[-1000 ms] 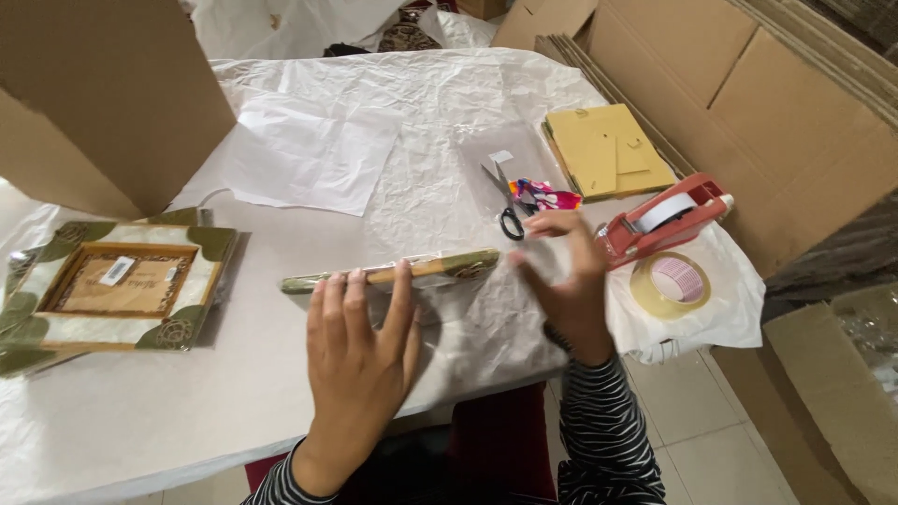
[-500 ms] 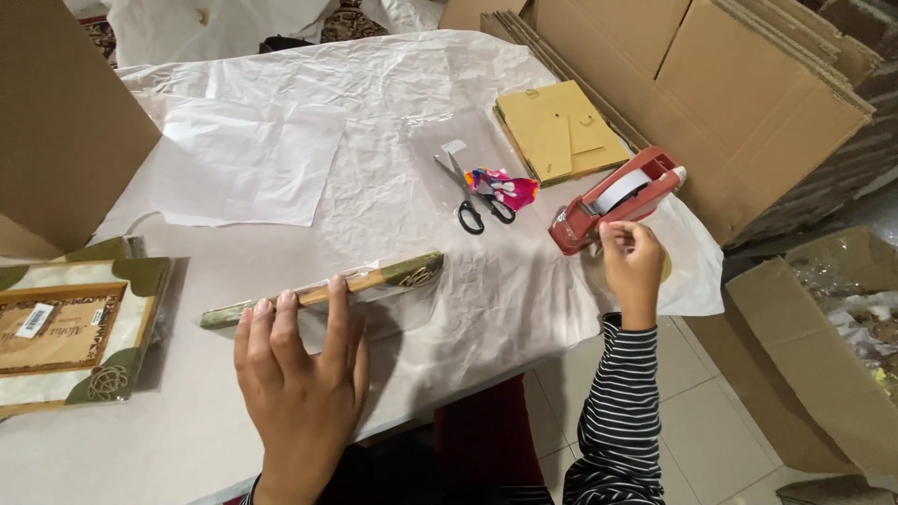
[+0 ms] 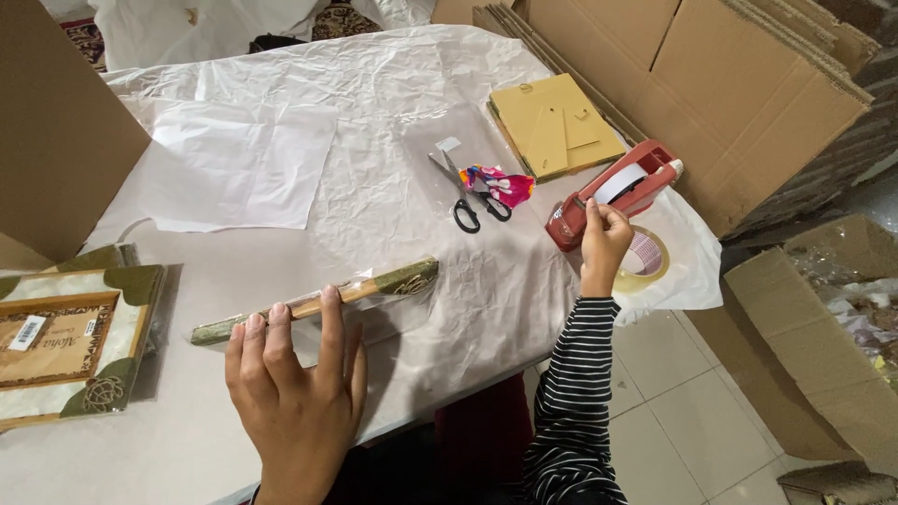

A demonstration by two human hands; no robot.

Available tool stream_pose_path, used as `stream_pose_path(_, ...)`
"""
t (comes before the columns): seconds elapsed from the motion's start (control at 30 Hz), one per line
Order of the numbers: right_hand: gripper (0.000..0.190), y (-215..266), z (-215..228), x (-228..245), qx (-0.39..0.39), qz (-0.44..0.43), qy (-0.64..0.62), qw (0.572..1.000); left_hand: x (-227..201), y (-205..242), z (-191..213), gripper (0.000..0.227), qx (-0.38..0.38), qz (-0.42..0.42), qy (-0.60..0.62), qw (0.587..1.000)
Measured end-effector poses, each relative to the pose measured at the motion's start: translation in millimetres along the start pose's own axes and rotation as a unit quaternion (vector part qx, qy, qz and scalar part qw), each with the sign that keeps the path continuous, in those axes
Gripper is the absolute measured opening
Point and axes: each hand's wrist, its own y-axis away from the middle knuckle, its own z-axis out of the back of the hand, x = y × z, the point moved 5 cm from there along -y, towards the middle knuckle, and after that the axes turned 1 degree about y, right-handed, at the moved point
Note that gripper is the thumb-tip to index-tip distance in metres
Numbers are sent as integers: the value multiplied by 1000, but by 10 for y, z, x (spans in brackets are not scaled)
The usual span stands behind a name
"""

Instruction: The person places a small yellow label on a brown paper-wrapped item, then uses a tape dispenser to apply clear tape to seal the package. They then pick up a decorative wooden tray, wipe its surface with a colorful cloth, and place it on the table.

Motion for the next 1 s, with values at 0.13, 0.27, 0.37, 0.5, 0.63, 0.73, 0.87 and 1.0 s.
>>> stream_pose_path(0.13,19,-54,-67,-93,-56,28,20,998,1,-11,5,39,-7,3,15,1000)
stream_pose_path(0.27,16,-63,-124,-53,-92,47,36,994,6,8,-3,41,-9,2,15,1000)
stream_pose_path(0.37,15,-67,-145,47,-104,45,31,993,16,23,-6,40,-11,4,7,1000)
stream_pose_path(0.5,20,28,-184,64,-143,-14,-1,990,12,7,-4,37,-22,5,-3,1000)
stream_pose_path(0.63,18,136,-312,62,-152,18,-31,988,19,4,-25,38,-17,6,10,1000)
stream_pose_path(0.73,17,226,-370,10,-151,22,-163,975,22,-15,-47,37,-18,10,10,1000)
stream_pose_path(0.87,16,308,-355,-3,-167,-18,-148,975,43,-11,-51,38,-22,8,11,1000)
stream_pose_path(1.0,20,365,-345,37,-162,-21,-126,979,49,23,-61,38,-17,11,18,1000)
